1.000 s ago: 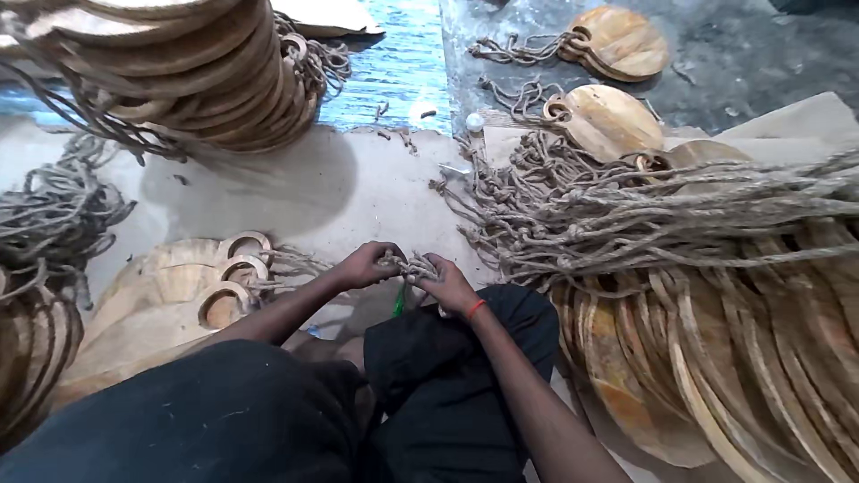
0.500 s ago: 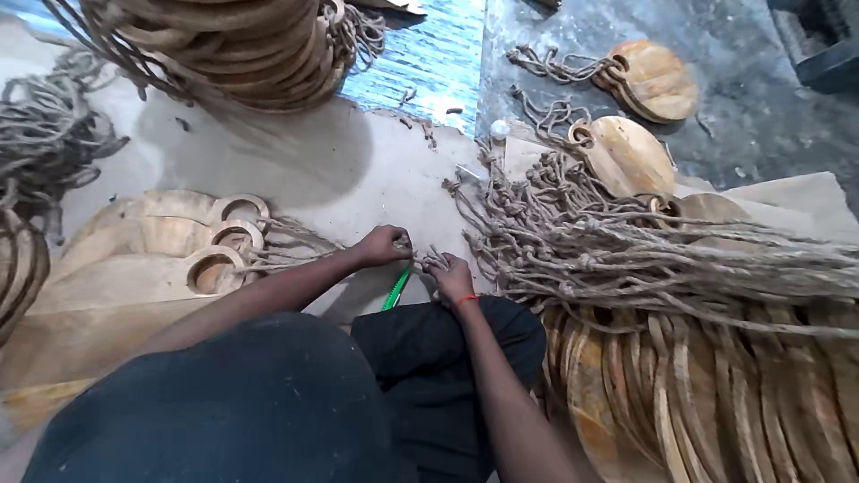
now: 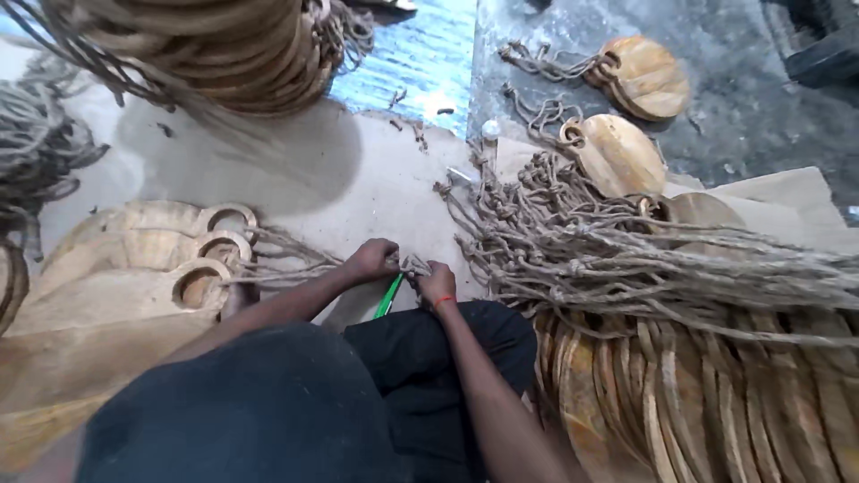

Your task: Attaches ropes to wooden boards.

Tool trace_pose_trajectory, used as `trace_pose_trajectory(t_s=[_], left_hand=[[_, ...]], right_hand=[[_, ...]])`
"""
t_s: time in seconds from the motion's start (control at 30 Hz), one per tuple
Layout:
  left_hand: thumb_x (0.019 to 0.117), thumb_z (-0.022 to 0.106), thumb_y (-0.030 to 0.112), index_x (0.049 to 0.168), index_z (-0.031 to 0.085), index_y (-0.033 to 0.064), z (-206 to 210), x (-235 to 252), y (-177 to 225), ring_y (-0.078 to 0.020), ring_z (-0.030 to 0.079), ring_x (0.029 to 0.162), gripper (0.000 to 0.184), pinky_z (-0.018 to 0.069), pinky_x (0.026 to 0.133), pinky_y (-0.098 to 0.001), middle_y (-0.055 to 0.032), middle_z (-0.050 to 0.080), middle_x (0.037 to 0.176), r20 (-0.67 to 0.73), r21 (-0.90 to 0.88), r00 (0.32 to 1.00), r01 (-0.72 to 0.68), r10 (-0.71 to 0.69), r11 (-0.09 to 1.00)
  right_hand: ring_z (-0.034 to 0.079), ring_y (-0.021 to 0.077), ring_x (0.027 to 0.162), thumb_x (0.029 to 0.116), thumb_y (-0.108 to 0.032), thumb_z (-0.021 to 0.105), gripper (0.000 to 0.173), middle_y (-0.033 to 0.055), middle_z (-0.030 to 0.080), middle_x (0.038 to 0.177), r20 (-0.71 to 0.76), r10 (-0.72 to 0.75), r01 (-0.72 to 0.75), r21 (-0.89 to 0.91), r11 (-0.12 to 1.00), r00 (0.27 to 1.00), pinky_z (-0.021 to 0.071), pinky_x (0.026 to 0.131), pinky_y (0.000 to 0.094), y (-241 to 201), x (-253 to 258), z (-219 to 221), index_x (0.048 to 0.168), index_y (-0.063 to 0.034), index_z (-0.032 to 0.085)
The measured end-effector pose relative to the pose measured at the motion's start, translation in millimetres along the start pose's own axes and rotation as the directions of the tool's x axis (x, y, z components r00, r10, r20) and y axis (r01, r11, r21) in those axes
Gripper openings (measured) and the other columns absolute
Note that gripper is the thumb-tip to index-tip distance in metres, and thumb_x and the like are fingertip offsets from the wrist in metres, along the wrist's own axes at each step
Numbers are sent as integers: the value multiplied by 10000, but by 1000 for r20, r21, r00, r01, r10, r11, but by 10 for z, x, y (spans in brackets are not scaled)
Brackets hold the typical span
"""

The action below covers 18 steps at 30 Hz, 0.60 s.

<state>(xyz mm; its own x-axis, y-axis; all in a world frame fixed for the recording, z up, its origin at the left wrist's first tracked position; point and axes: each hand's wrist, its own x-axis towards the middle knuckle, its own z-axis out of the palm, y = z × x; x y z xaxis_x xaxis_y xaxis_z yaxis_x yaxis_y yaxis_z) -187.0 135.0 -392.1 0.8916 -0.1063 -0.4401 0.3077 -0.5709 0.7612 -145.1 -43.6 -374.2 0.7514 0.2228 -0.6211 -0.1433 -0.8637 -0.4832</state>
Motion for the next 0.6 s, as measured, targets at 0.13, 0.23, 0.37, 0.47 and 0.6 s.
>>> trace_pose_trajectory(t_s=[0.13, 0.23, 0.37, 0.47, 0.6], left_hand=[[951, 721, 183, 1084, 679, -46, 37, 29, 41, -403, 654, 1020, 268, 518, 902, -590, -245, 658, 1052, -37, 66, 999, 42, -40, 997], [962, 722, 223, 1161, 675, -30, 24, -9, 109, -414, 652, 1083, 325, 516, 950, -591, -256, 666, 1126, -17, 137, 992, 128, -127, 982], [986, 668, 230, 1317, 606, -37, -7, -219, 96, -440, 569, 1263, 430, 452, 1062, -595, -289, 590, 1321, 120, 235, 972, 172, -204, 957], [1039, 601, 221, 1345, 564, -59, -142, -393, 30, -421, 633, 1174, 417, 478, 1038, -578, -303, 631, 1258, -12, -57, 984, 179, -180, 982], [1053, 553, 195, 1264, 588, -22, -420, -593, -35, -217, 683, 702, 305, 614, 703, -406, -138, 663, 943, -224, -564, 961, 8, -162, 826]], right_hand=[[672, 456, 1020, 956, -153, 719, 289, 271, 702, 1079, -125, 13, -12, 9, 1000, 992, 524, 864, 643, -86, -46, 83, 1194, 8, 689], [663, 424, 1114, 948, -196, 735, 366, 260, 692, 1175, -66, 67, -73, -95, 993, 996, 517, 951, 597, -212, -50, 0, 1256, -6, 678], [619, 348, 1256, 949, -306, 726, 482, 218, 656, 1315, -11, 180, -179, -189, 966, 984, 471, 1072, 523, -53, -75, -242, 1317, -5, 647], [676, 234, 1006, 1004, -177, 679, 403, 168, 705, 1168, -183, 138, -50, 418, 907, 973, 536, 890, 391, -101, -133, -388, 1339, 32, 598], [577, 70, 540, 1102, -223, 445, 234, 3, 614, 714, -322, -55, 327, 934, 147, 945, 518, 486, 237, -628, -977, -1533, 1036, -75, 612]])
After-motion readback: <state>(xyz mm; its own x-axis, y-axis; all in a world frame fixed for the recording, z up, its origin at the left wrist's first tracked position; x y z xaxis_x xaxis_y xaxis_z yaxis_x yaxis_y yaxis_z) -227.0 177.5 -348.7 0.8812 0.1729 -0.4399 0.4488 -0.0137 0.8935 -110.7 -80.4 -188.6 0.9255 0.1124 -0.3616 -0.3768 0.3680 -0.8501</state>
